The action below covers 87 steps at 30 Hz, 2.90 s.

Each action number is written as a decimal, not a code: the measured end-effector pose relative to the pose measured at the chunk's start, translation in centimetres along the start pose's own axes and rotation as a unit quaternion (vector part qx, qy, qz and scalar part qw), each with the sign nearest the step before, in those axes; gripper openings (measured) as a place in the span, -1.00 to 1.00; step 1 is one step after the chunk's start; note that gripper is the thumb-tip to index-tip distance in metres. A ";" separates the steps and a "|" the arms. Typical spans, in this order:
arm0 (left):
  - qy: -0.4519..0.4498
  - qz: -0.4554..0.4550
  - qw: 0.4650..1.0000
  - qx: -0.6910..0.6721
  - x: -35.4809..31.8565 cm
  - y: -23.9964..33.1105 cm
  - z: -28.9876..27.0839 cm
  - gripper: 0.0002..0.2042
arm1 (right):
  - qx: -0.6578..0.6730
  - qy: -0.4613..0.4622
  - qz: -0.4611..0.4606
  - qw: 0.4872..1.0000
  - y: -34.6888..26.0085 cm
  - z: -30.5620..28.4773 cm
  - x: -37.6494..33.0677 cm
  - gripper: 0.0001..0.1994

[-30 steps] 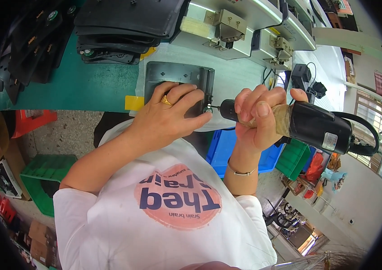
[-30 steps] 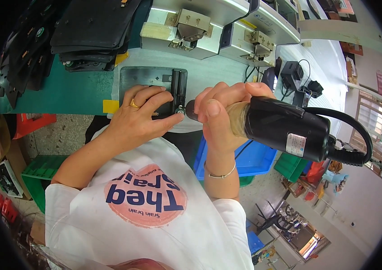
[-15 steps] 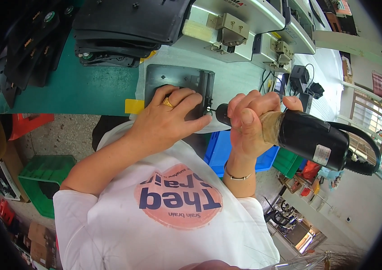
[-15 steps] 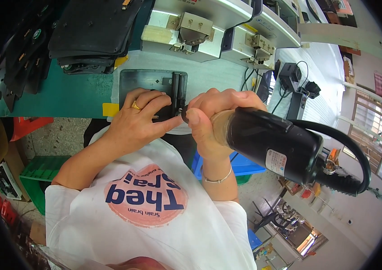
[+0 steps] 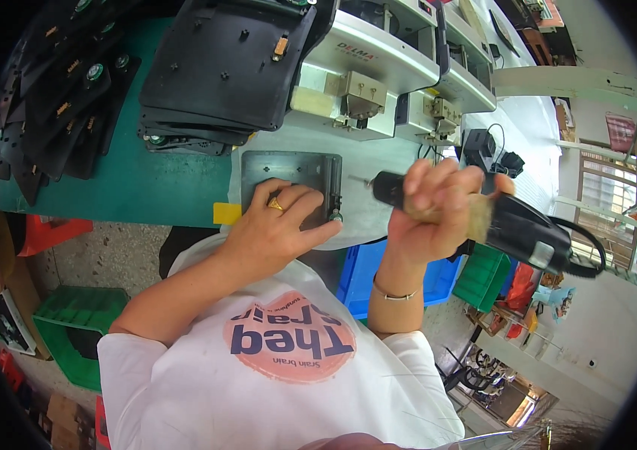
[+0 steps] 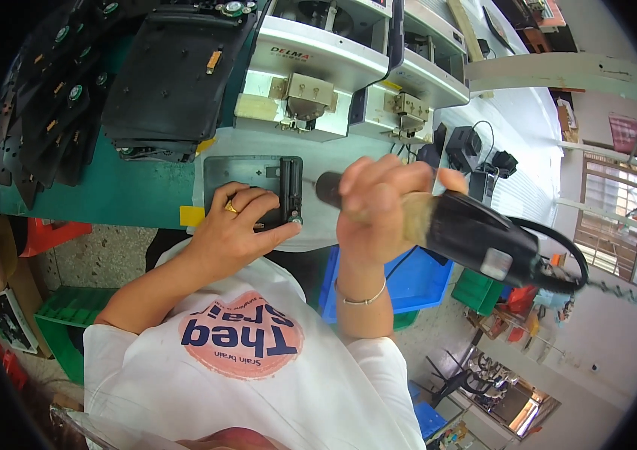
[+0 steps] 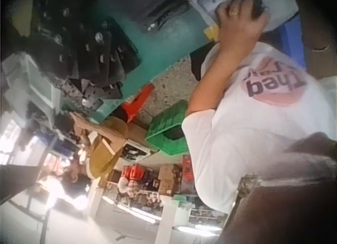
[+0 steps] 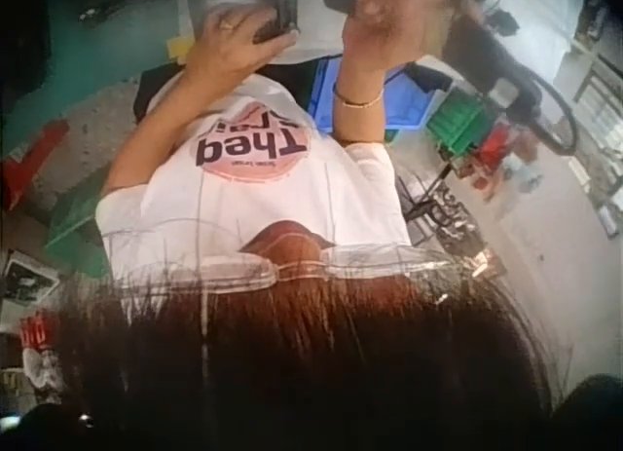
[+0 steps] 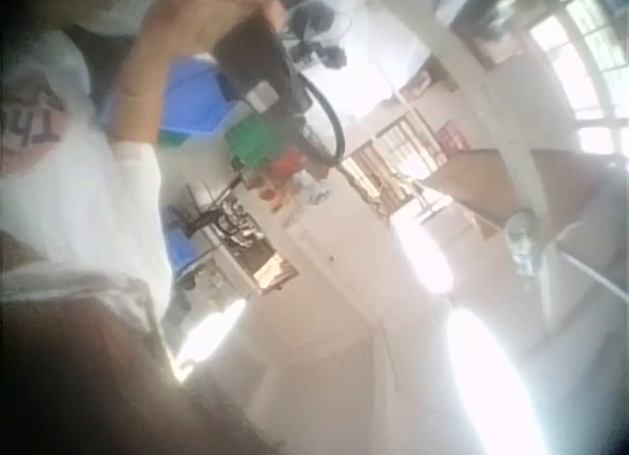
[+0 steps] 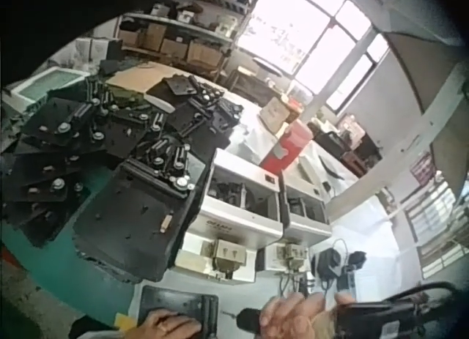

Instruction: The person assembles plastic housings by securing screws into plastic components with an electric screwdriver.

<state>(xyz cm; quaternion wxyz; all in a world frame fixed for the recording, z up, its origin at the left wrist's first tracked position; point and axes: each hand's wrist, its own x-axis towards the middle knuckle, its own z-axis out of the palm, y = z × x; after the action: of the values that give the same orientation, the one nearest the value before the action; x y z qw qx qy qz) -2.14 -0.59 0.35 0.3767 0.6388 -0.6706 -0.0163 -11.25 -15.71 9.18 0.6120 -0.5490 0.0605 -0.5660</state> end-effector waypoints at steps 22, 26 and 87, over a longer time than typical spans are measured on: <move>0.001 -0.009 1.000 -0.005 0.1 -0.2 -0.1 -0.61 | -0.075 -0.059 -0.076 0.993 3.4 2.9 4.9 -0.49; -0.004 -0.022 1.000 -0.016 0.0 -0.1 0.0 -0.60 | -0.086 -0.057 -0.064 0.993 3.2 3.2 4.9 -0.48; -0.048 -0.083 0.989 -0.110 2.5 -0.1 -1.0 -0.75 | -0.115 -0.066 0.057 0.990 -1.8 -0.6 -5.8 -0.37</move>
<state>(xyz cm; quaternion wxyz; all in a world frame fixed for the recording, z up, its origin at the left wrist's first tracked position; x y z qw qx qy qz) -1.27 -2.34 2.20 0.4095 0.6454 -0.6266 -0.1521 -14.80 -11.24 7.15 0.5787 -0.6472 0.1155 -0.4826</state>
